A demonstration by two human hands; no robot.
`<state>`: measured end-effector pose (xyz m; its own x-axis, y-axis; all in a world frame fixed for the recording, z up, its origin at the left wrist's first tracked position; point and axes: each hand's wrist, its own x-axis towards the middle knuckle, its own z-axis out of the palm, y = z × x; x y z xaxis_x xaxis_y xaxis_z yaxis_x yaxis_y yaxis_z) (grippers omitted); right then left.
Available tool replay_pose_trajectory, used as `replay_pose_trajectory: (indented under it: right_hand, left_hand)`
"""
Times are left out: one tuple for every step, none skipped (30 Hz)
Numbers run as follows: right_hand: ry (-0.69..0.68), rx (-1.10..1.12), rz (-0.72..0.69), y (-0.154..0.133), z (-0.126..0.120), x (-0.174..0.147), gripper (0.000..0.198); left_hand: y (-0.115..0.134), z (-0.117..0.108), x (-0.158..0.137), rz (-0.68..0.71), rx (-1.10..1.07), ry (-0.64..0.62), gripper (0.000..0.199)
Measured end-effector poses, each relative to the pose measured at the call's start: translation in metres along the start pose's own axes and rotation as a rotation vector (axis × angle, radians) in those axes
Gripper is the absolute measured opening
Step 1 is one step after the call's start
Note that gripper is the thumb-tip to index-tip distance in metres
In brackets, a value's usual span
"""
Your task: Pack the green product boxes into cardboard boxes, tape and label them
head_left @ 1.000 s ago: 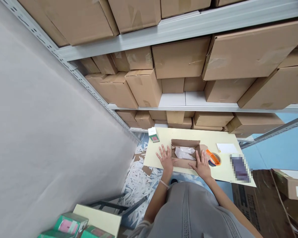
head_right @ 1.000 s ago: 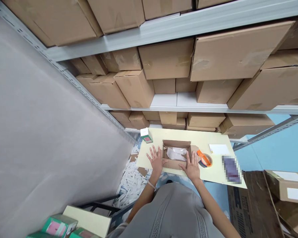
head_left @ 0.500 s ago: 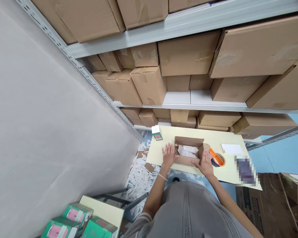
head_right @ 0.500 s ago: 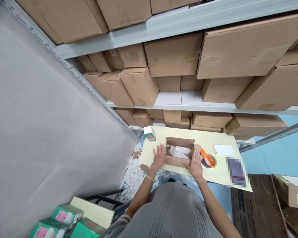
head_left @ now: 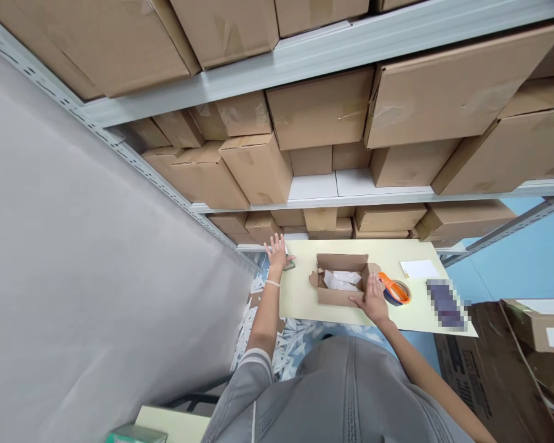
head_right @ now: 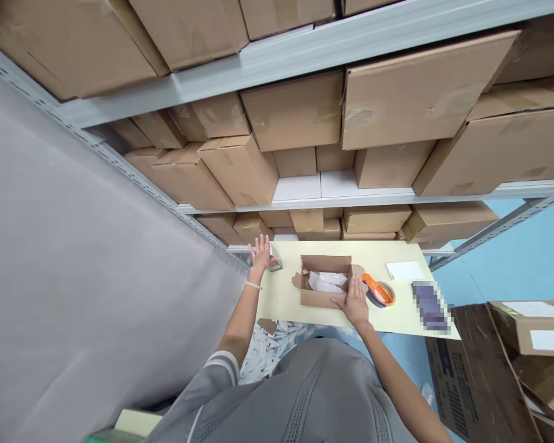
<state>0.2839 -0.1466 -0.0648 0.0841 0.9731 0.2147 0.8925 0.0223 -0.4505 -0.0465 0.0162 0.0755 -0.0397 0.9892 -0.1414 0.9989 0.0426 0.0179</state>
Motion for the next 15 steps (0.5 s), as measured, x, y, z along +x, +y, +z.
replay_pose_trajectory:
  right_hand:
    - [0.002, -0.003, -0.001, 0.001, 0.002, 0.001, 0.109]
    - [0.005, -0.005, -0.001, 0.001, 0.004, 0.001, 0.109]
    - [0.008, -0.008, -0.001, 0.001, 0.006, 0.002, 0.109]
    - [0.01, -0.011, -0.001, 0.002, 0.007, 0.002, 0.108]
    - [0.012, -0.016, 0.0, 0.002, 0.009, 0.003, 0.107]
    - [0.012, -0.022, 0.002, 0.002, 0.011, 0.003, 0.106]
    - [0.01, -0.029, 0.004, 0.002, 0.012, 0.004, 0.105]
    - [0.005, -0.036, 0.005, 0.002, 0.014, 0.004, 0.104]
    - [0.0, -0.041, 0.006, 0.002, 0.014, 0.004, 0.103]
    - [-0.005, -0.045, 0.005, 0.002, 0.015, 0.004, 0.103]
    - [-0.009, -0.047, 0.003, 0.002, 0.015, 0.005, 0.103]
    - [-0.012, -0.05, 0.001, 0.002, 0.015, 0.005, 0.104]
    - [-0.014, -0.052, -0.002, 0.002, 0.015, 0.005, 0.104]
    - [-0.015, -0.053, -0.003, 0.002, 0.014, 0.006, 0.105]
    - [-0.016, -0.053, -0.001, 0.001, 0.014, 0.006, 0.105]
  left_hand:
    - [-0.002, 0.0, 0.005, 0.011, 0.019, -0.024, 0.101]
    - [-0.004, 0.0, 0.01, 0.02, 0.028, -0.05, 0.102]
    - [-0.006, 0.002, 0.014, 0.029, 0.028, -0.077, 0.103]
    - [-0.007, 0.004, 0.017, 0.037, 0.019, -0.101, 0.103]
    - [-0.009, 0.007, 0.019, 0.046, 0.005, -0.119, 0.104]
    - [-0.011, 0.009, 0.02, 0.054, -0.012, -0.13, 0.105]
    - [-0.013, 0.012, 0.021, 0.062, -0.027, -0.134, 0.107]
    - [-0.014, 0.014, 0.022, 0.069, -0.041, -0.132, 0.109]
    - [-0.016, 0.016, 0.022, 0.074, -0.052, -0.128, 0.111]
    - [-0.017, 0.018, 0.021, 0.078, -0.062, -0.125, 0.113]
    - [-0.018, 0.019, 0.021, 0.082, -0.072, -0.124, 0.114]
    - [-0.019, 0.019, 0.02, 0.088, -0.083, -0.124, 0.114]
    - [-0.02, 0.019, 0.02, 0.093, -0.095, -0.122, 0.114]
    - [-0.02, 0.018, 0.019, 0.099, -0.106, -0.12, 0.112]
    - [-0.02, 0.018, 0.018, 0.102, -0.117, -0.115, 0.11]
